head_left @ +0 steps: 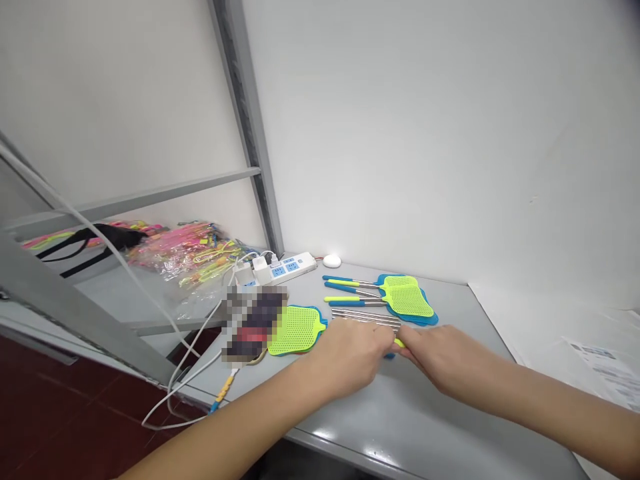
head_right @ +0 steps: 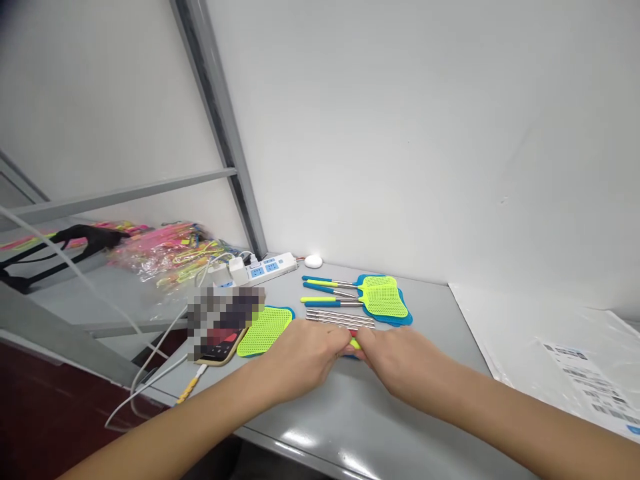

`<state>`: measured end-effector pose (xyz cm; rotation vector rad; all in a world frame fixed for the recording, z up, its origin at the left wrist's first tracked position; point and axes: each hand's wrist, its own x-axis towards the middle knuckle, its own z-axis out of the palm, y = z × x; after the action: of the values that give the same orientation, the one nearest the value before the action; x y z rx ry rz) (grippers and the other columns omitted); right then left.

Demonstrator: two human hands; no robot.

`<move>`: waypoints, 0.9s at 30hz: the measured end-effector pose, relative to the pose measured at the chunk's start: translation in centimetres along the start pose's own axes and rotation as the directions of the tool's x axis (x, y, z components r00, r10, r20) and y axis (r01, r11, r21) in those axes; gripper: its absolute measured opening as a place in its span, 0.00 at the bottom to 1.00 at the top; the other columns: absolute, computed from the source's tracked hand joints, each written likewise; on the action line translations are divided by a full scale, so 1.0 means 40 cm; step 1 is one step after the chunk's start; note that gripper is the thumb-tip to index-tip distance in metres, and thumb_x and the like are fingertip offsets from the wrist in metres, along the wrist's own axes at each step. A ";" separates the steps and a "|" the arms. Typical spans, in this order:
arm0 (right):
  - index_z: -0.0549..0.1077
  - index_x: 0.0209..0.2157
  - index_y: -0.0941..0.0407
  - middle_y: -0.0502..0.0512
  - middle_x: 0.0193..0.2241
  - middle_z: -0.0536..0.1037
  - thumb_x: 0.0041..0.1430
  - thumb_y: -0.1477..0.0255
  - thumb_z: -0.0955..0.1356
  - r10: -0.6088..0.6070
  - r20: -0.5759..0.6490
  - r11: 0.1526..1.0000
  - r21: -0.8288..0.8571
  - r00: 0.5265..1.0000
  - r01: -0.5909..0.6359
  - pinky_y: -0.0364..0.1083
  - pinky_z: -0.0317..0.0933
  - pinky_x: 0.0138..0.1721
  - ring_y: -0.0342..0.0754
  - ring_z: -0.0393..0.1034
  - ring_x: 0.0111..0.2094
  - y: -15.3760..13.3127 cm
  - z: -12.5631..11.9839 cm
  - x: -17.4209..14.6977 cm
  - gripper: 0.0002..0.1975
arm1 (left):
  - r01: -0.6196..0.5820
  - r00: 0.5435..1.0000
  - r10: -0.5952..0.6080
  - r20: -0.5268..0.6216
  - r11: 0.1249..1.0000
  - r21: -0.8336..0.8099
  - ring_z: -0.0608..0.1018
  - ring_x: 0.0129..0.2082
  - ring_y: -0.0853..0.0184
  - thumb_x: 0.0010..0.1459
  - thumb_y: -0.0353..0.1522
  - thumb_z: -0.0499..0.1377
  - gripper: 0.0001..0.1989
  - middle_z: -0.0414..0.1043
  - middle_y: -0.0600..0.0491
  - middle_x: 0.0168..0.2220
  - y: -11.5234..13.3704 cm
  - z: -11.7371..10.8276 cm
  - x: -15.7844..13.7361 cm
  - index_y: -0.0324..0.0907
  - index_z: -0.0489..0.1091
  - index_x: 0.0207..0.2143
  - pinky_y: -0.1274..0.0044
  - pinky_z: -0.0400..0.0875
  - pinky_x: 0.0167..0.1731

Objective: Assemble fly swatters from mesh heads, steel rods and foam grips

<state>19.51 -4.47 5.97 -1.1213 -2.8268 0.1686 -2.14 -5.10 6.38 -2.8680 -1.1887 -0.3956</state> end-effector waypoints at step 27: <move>0.72 0.38 0.46 0.46 0.23 0.69 0.65 0.71 0.62 -0.498 -0.090 0.860 -0.175 0.862 0.479 0.48 0.43 0.24 0.43 0.55 0.23 0.078 -0.068 0.002 0.08 | 0.668 0.737 0.394 0.549 -0.552 -0.499 0.39 0.15 0.75 0.66 0.46 0.50 0.18 0.39 0.64 0.20 0.049 0.080 -0.046 0.44 0.57 0.30 0.82 0.35 0.13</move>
<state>21.90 -1.98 8.22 -0.3730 -2.9252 -0.1531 -1.27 -7.44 3.01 -4.4279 -3.0076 -1.3320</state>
